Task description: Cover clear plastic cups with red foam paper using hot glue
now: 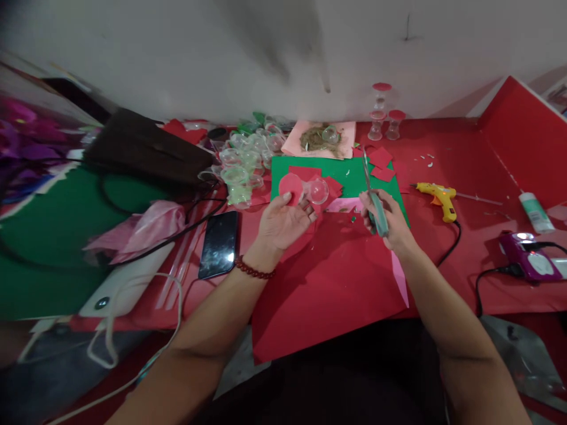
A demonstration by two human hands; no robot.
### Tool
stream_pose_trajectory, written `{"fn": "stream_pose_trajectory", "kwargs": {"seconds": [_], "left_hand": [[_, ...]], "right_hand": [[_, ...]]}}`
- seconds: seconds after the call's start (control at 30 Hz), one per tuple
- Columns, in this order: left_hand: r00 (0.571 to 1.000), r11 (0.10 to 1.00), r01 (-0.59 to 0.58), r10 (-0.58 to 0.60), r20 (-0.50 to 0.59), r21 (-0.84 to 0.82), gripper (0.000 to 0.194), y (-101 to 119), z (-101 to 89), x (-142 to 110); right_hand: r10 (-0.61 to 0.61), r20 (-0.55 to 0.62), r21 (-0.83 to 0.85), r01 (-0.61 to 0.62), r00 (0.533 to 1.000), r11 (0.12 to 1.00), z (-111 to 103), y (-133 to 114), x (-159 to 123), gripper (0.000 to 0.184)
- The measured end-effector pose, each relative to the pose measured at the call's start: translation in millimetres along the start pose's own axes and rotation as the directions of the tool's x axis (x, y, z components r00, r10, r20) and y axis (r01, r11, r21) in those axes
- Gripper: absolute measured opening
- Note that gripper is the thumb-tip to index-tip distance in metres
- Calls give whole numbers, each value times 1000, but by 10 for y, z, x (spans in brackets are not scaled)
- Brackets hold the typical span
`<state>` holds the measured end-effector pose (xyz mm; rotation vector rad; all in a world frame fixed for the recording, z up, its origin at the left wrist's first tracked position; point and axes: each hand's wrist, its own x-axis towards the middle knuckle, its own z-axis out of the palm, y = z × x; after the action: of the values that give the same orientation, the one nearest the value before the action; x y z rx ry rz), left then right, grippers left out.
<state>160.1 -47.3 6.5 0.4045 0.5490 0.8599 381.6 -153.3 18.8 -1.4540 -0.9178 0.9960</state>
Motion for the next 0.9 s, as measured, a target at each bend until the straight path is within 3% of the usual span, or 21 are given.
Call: {"fn": "stream_pose_trajectory", "kwargs": {"seconds": [0.07, 0.1, 0.17, 0.23, 0.3, 0.37, 0.43, 0.5, 0.57, 0.7, 0.83, 0.9], "left_hand": [[1000, 1000, 21, -21, -8, 1, 17, -14, 22, -6], [999, 1000, 31, -31, -20, 3, 17, -17, 35, -9], [998, 999, 47, -46, -51, 9, 19, -18, 68, -14], [995, 998, 65, -64, -75, 11, 22, -15, 100, -19], [993, 997, 76, -75, -91, 11, 23, -18, 124, -24], [992, 996, 85, -83, -99, 13, 22, -38, 133, -30], [991, 995, 99, -98, -95, 6, 18, -78, 123, -36], [989, 992, 129, -129, -72, -6, 12, -131, 98, -42], [985, 986, 169, -169, -37, -5, 7, -185, 68, -50], [978, 978, 205, -207, 39, 32, 8, -256, 34, -75], [979, 985, 151, -160, 127, 81, 6, -257, 49, -105], [979, 986, 116, -134, 153, 122, 27, -240, 49, -114]], "right_hand": [[-6, -29, -284, -3, 1000, 959, -68, -5, 13, 52], [-34, -66, -477, -2, 997, 879, -105, -1, 17, 48], [-105, -124, -794, -35, 987, 607, -165, 18, 16, 47], [-145, -113, -930, -53, 983, 364, -194, 52, 5, 48], [-215, -63, -966, -5, 975, 259, -181, 92, -8, 39], [-329, -35, -944, 77, 944, 321, -121, 131, -18, 32], [-391, -31, -818, 201, 920, 539, -15, 171, -23, 33], [-354, -1, -548, 295, 935, 782, 109, 211, -21, 38], [-296, 32, -315, 291, 955, 904, 209, 248, -14, 36], [-234, 7, -227, 230, 972, 946, 247, 279, 3, 39], [-243, -32, -190, 233, 969, 954, 192, 232, -7, 36], [-249, -35, -177, 239, 968, 955, 181, 192, -20, 34]]}}
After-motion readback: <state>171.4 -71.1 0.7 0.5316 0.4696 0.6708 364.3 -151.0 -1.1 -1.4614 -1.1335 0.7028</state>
